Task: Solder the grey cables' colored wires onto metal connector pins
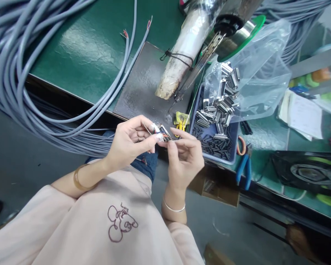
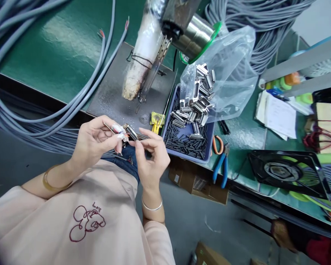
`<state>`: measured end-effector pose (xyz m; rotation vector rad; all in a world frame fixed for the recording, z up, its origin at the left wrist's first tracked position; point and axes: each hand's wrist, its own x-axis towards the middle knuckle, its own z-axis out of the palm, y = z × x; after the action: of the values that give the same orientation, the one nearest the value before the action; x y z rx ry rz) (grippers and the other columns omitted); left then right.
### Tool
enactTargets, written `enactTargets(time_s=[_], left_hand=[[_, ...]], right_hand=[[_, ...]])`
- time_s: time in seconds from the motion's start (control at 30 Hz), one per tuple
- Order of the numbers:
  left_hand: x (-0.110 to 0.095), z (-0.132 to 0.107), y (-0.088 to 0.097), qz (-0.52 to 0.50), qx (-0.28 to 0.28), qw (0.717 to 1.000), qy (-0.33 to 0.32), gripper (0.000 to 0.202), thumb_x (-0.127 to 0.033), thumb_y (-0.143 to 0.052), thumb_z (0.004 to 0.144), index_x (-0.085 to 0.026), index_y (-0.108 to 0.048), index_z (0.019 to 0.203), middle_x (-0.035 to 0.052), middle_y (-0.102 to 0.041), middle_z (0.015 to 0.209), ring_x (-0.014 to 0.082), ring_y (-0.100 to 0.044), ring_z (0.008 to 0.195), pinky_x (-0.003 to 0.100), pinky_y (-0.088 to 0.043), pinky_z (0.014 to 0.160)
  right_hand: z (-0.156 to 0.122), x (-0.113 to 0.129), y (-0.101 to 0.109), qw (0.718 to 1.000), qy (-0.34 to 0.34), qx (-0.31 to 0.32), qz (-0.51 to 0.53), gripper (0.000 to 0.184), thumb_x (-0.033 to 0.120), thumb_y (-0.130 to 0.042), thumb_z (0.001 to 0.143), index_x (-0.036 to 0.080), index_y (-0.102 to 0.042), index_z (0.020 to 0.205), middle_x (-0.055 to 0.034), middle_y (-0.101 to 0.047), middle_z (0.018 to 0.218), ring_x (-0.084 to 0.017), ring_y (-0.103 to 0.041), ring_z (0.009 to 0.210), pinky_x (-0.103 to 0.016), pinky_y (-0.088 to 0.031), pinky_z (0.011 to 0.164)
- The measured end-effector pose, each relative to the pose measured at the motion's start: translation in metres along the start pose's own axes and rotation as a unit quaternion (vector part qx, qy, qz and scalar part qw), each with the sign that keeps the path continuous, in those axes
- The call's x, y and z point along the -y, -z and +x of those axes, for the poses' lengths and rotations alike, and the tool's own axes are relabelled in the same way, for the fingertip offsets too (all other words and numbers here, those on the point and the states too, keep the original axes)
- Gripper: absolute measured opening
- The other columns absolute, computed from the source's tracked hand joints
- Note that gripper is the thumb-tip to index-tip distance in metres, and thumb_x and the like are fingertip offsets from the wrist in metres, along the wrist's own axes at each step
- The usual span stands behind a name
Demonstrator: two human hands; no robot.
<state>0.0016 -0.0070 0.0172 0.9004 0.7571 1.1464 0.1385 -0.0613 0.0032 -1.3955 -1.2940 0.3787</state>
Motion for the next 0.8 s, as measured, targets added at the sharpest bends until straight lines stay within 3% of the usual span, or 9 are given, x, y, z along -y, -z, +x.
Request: enactTargets(time_s=[0.07, 0.2, 0.27, 0.4, 0.5, 0.67, 0.8], left_hand=[[0.001, 0.0, 0.0, 0.005, 0.013, 1.0, 0.009, 0.02, -0.015, -0.08, 0.071, -0.015, -0.06, 0.075, -0.002, -0.069, 0.068, 0.0055, -0.063, 0.047, 0.013, -0.053, 0.047], [0.004, 0.004, 0.001, 0.036, 0.032, 0.997, 0.064, 0.02, -0.017, -0.079, 0.072, -0.015, -0.059, 0.074, -0.0036, -0.063, 0.06, 0.0056, -0.059, 0.043, 0.013, -0.048, 0.042], [0.006, 0.006, 0.002, 0.034, 0.022, 0.996, 0.075, 0.022, -0.019, -0.078, 0.074, -0.016, -0.056, 0.074, -0.0051, -0.06, 0.056, 0.0057, -0.056, 0.039, 0.013, -0.044, 0.038], [0.008, 0.01, 0.002, 0.024, 0.006, 0.997, 0.067, 0.026, -0.021, -0.079, 0.073, -0.017, -0.053, 0.073, -0.006, -0.059, 0.055, 0.0056, -0.054, 0.037, 0.013, -0.041, 0.034], [0.008, 0.01, 0.003, 0.015, 0.017, 0.997, 0.079, 0.026, -0.022, -0.079, 0.074, -0.018, -0.053, 0.074, -0.0065, -0.058, 0.054, 0.0044, -0.052, 0.036, 0.013, -0.041, 0.035], [0.008, 0.01, 0.006, -0.006, 0.029, 0.995, 0.093, 0.025, -0.024, -0.079, 0.074, -0.017, -0.055, 0.076, -0.0057, -0.059, 0.056, 0.0049, -0.052, 0.038, 0.014, -0.043, 0.037], [0.006, 0.01, 0.008, -0.005, 0.04, 0.995, 0.094, 0.023, -0.022, -0.078, 0.074, -0.016, -0.056, 0.076, -0.0045, -0.061, 0.059, 0.0045, -0.052, 0.04, 0.014, -0.043, 0.039]], right_hand=[[0.002, -0.004, -0.004, 1.0, 0.006, -0.017, 0.01, 0.008, 0.019, -0.069, 0.092, 0.02, -0.063, 0.088, -0.0013, -0.076, 0.1, -0.012, -0.077, 0.072, -0.025, -0.064, 0.063], [0.005, -0.013, -0.007, 0.993, 0.088, -0.068, -0.041, 0.01, 0.014, -0.071, 0.089, 0.022, -0.066, 0.091, 0.0004, -0.076, 0.093, -0.015, -0.077, 0.084, -0.031, -0.066, 0.074], [0.006, -0.016, -0.006, 0.991, 0.101, -0.057, -0.061, 0.01, 0.014, -0.071, 0.089, 0.022, -0.066, 0.093, -0.0005, -0.077, 0.095, -0.016, -0.077, 0.085, -0.031, -0.067, 0.074], [0.008, -0.017, -0.001, 0.997, 0.059, -0.015, -0.041, 0.005, 0.018, -0.068, 0.092, 0.021, -0.064, 0.09, -0.0028, -0.076, 0.1, -0.015, -0.077, 0.082, -0.028, -0.065, 0.065], [0.01, -0.017, 0.001, 0.998, 0.054, 0.007, -0.028, 0.006, 0.018, -0.07, 0.091, 0.021, -0.064, 0.089, -0.0031, -0.076, 0.1, -0.016, -0.077, 0.085, -0.03, -0.065, 0.07], [0.01, -0.018, 0.0, 0.995, 0.085, -0.003, -0.043, 0.009, 0.014, -0.071, 0.089, 0.022, -0.065, 0.088, -0.0015, -0.077, 0.098, -0.017, -0.076, 0.091, -0.033, -0.065, 0.077], [0.011, -0.018, -0.001, 0.991, 0.115, -0.024, -0.07, 0.011, 0.012, -0.073, 0.087, 0.021, -0.066, 0.086, -0.0007, -0.078, 0.095, -0.016, -0.076, 0.087, -0.031, -0.065, 0.074]])
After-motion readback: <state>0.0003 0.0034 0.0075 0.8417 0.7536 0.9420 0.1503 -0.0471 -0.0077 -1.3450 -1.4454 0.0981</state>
